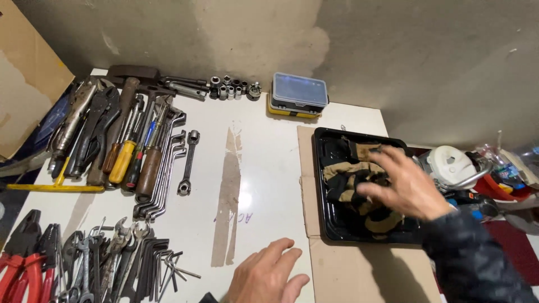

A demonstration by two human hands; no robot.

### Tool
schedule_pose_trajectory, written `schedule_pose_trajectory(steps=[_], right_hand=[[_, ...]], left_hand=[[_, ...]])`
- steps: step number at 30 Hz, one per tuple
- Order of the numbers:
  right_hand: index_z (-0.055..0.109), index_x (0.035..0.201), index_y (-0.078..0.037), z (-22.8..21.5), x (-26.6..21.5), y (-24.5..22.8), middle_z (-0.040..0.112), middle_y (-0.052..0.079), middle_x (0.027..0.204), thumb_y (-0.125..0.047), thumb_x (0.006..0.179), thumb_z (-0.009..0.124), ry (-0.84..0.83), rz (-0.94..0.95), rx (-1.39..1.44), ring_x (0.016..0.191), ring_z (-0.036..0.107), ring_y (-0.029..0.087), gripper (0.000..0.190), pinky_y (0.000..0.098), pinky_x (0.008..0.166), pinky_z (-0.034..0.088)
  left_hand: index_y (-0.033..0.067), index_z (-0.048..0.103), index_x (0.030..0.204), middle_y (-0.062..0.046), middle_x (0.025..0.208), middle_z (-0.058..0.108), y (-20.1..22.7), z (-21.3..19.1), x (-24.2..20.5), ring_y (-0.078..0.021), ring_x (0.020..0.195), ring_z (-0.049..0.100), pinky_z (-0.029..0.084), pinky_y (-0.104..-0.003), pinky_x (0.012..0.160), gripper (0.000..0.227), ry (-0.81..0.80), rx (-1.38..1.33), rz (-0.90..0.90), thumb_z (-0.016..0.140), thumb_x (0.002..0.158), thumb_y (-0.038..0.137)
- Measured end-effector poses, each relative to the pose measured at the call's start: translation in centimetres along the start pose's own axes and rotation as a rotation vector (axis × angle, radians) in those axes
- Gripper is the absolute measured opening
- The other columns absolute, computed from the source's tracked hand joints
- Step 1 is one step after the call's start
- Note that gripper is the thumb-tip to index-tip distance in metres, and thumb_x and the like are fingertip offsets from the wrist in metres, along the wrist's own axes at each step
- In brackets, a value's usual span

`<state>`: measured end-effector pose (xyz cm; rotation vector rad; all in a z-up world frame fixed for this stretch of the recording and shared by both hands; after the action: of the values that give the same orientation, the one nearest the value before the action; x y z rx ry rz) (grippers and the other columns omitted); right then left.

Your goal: The person organizes a small plastic case containing screwdriver bits, placing a blue-handled screwdriver inside and closing the lid. They then wipe the white workbench surface with a camouflage-patterned cloth and move a piece of cardboard.

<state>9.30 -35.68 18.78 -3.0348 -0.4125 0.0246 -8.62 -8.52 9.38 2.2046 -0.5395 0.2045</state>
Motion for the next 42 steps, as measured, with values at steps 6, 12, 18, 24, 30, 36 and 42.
schedule_pose_trajectory(steps=[6,12,18,24,30,36,42], right_hand=[[0.029,0.156,-0.036,5.7,-6.4,3.6,0.024,0.004,0.165,-0.064,0.075,0.075,-0.261,0.343,-0.067,0.147,0.033,0.032,0.097,0.0558,0.109,0.044],[0.066,0.129,-0.010,8.6,-6.8,6.8,0.068,0.014,0.127,-0.017,0.082,0.066,0.213,0.091,0.161,0.115,0.064,0.034,0.047,0.0444,0.103,0.048],[0.074,0.117,-0.011,1.9,-8.4,0.3,0.073,0.010,0.119,-0.021,0.083,0.060,0.419,0.276,0.348,0.108,0.067,0.025,0.039,0.0383,0.099,0.051],[0.072,0.113,-0.008,-0.5,-10.0,-8.0,0.076,0.010,0.111,-0.019,0.088,0.067,0.461,-0.081,0.518,0.099,0.072,0.022,0.027,0.0363,0.087,0.060],[0.072,0.112,-0.003,2.2,-10.9,-13.9,0.072,0.017,0.115,-0.014,0.088,0.061,0.410,-0.311,0.759,0.104,0.071,0.026,0.028,0.0377,0.095,0.061],[0.054,0.141,-0.011,5.2,-10.5,-14.4,0.054,0.019,0.146,-0.032,0.093,0.065,0.100,-0.316,0.845,0.141,0.047,0.033,0.054,0.0485,0.116,0.038],[0.067,0.124,-0.009,11.1,-10.9,-13.5,0.074,0.008,0.119,-0.013,0.078,0.064,0.005,-0.052,0.877,0.107,0.070,0.021,0.046,0.0330,0.097,0.055]], left_hand=[[0.0036,0.067,0.120,-0.018,0.125,0.065,0.7,-0.6,0.4,-0.0345,0.091,0.070,0.061,-0.050,0.069,0.046,-0.015,0.032,0.022,0.082,0.085,0.029],[0.0069,0.064,0.131,-0.012,0.136,0.063,0.9,-1.2,1.1,-0.0327,0.113,0.066,0.053,-0.050,0.094,0.046,-0.183,-0.098,-0.199,0.063,0.097,0.038],[0.0155,0.065,0.131,-0.001,0.132,0.069,1.5,-2.1,2.4,-0.0166,0.093,0.071,0.053,-0.034,0.088,0.061,-0.311,-0.331,-0.516,0.059,0.085,0.054],[0.0204,0.030,0.160,-0.002,0.122,0.069,2.7,-2.3,3.7,-0.0145,0.090,0.064,0.059,-0.030,0.065,0.092,-0.279,-0.776,-0.919,0.063,0.079,0.050],[0.0097,0.051,0.145,-0.027,0.127,0.072,3.1,-1.9,4.4,-0.0411,0.098,0.074,0.064,-0.046,0.071,0.072,-0.136,-1.327,-0.941,0.049,0.087,0.051],[-0.0065,0.067,0.124,-0.025,0.123,0.073,1.4,-2.2,4.5,-0.0350,0.109,0.068,0.055,-0.044,0.094,0.039,0.151,-1.432,-1.055,0.054,0.097,0.017],[0.0162,0.051,0.142,-0.009,0.119,0.073,-1.3,-4.9,3.9,-0.0273,0.105,0.072,0.057,-0.044,0.095,0.078,-0.345,-0.057,-0.852,0.046,0.086,0.069]])
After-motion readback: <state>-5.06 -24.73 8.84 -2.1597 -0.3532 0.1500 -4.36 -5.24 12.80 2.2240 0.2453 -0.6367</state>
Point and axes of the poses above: each hand's wrist, its own x-axis towards the middle knuckle, its own z-axis out of the palm, y = z × x, the point moved 4 cm from there along x, towards the middle knuckle
